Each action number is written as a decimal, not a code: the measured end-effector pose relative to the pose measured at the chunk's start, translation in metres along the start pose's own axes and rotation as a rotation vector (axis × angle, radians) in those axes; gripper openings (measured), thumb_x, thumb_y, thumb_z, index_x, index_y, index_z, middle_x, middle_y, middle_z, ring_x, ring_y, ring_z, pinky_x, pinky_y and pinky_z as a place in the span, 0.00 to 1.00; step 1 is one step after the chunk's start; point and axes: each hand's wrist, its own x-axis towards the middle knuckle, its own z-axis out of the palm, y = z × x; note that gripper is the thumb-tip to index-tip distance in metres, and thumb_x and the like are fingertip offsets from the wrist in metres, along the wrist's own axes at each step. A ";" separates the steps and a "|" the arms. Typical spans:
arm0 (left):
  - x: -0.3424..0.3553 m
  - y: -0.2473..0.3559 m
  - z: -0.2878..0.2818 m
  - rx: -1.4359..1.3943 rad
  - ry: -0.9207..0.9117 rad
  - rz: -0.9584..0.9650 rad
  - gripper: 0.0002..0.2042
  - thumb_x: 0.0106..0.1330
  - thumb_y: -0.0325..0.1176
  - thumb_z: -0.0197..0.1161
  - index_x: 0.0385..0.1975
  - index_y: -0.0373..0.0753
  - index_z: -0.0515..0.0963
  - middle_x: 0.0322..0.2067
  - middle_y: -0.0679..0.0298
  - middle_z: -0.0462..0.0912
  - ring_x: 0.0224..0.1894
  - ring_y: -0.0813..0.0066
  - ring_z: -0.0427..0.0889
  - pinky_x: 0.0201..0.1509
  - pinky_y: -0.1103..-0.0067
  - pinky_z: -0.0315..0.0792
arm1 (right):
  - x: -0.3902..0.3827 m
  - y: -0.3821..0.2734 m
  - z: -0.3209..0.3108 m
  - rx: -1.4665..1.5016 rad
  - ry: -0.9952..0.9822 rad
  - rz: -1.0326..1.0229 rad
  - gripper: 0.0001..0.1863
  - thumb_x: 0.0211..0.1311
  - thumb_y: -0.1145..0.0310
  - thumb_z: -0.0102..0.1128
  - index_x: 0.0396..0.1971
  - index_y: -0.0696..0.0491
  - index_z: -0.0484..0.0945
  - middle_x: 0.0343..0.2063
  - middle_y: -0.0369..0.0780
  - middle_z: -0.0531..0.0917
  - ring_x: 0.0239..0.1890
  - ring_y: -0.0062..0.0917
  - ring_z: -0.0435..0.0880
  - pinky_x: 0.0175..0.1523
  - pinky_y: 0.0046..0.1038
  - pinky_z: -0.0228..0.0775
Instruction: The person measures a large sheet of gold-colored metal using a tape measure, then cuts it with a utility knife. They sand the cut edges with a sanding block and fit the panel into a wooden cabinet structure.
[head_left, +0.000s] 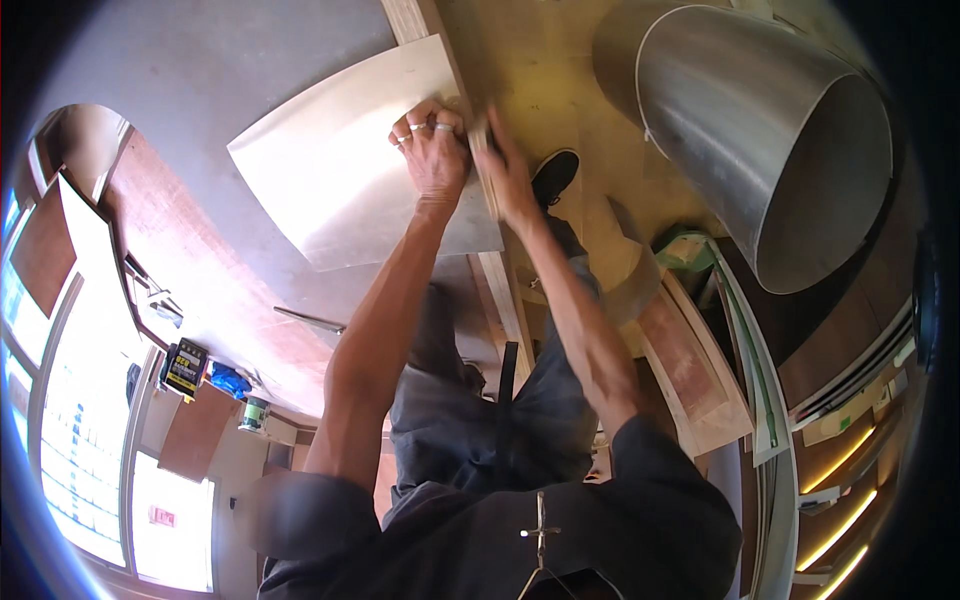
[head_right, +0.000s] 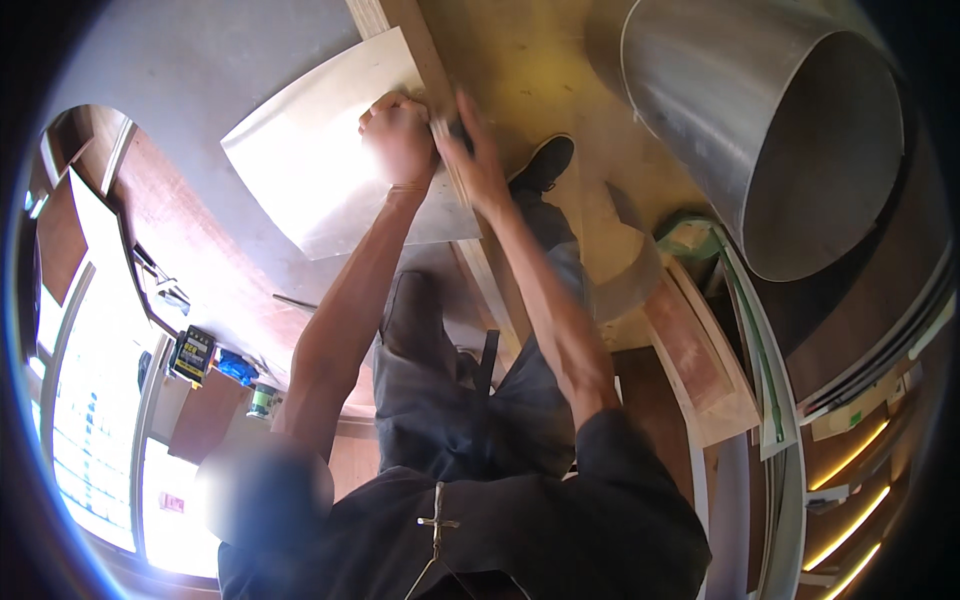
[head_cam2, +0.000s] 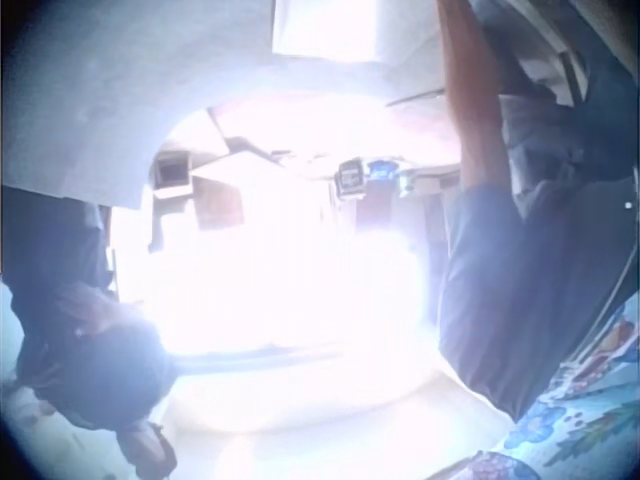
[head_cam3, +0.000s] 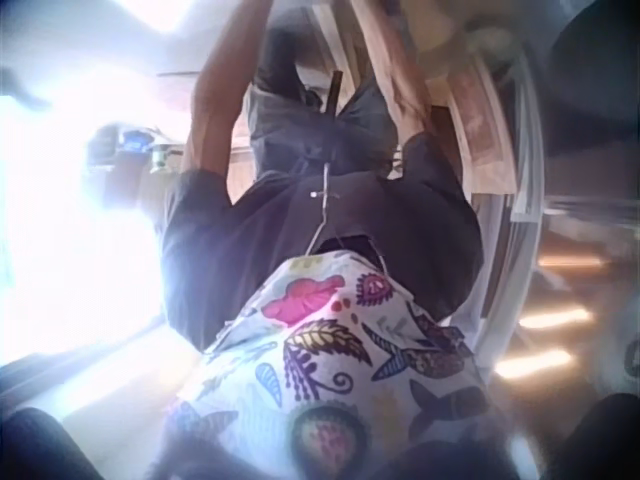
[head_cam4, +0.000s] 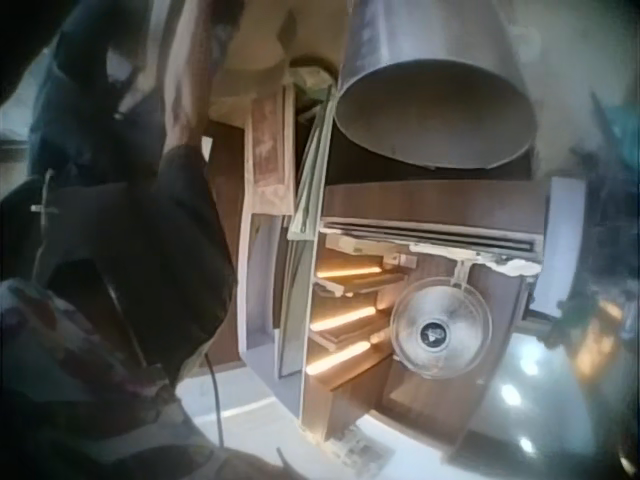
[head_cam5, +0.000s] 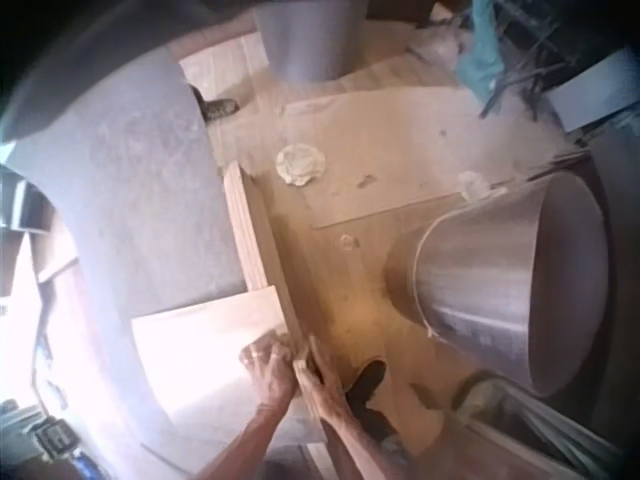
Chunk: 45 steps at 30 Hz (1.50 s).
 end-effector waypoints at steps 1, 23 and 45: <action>-0.003 0.000 0.001 0.030 -0.013 0.003 0.07 0.50 0.26 0.62 0.23 0.51 0.74 0.41 0.69 0.71 0.47 0.57 0.66 0.52 0.60 0.57 | 0.022 -0.008 0.003 0.055 0.002 0.000 0.40 0.60 0.62 0.57 0.70 0.60 0.54 0.71 0.50 0.55 0.74 0.35 0.49 0.75 0.33 0.38; -0.037 -0.056 0.019 -0.040 -0.213 -0.179 0.17 0.62 0.33 0.57 0.51 0.40 0.78 0.51 0.57 0.80 0.56 0.60 0.74 0.61 0.66 0.64 | 0.047 -0.010 0.047 0.327 0.041 0.068 0.30 0.62 0.66 0.56 0.64 0.55 0.65 0.54 0.41 0.75 0.55 0.26 0.74 0.57 0.26 0.69; 0.000 -0.026 -0.005 0.011 0.003 0.082 0.15 0.61 0.24 0.50 0.45 0.38 0.79 0.51 0.56 0.79 0.59 0.57 0.71 0.65 0.61 0.60 | -0.100 0.106 -0.066 0.241 0.355 0.383 0.26 0.64 0.42 0.54 0.50 0.49 0.77 0.39 0.30 0.80 0.42 0.17 0.77 0.47 0.25 0.68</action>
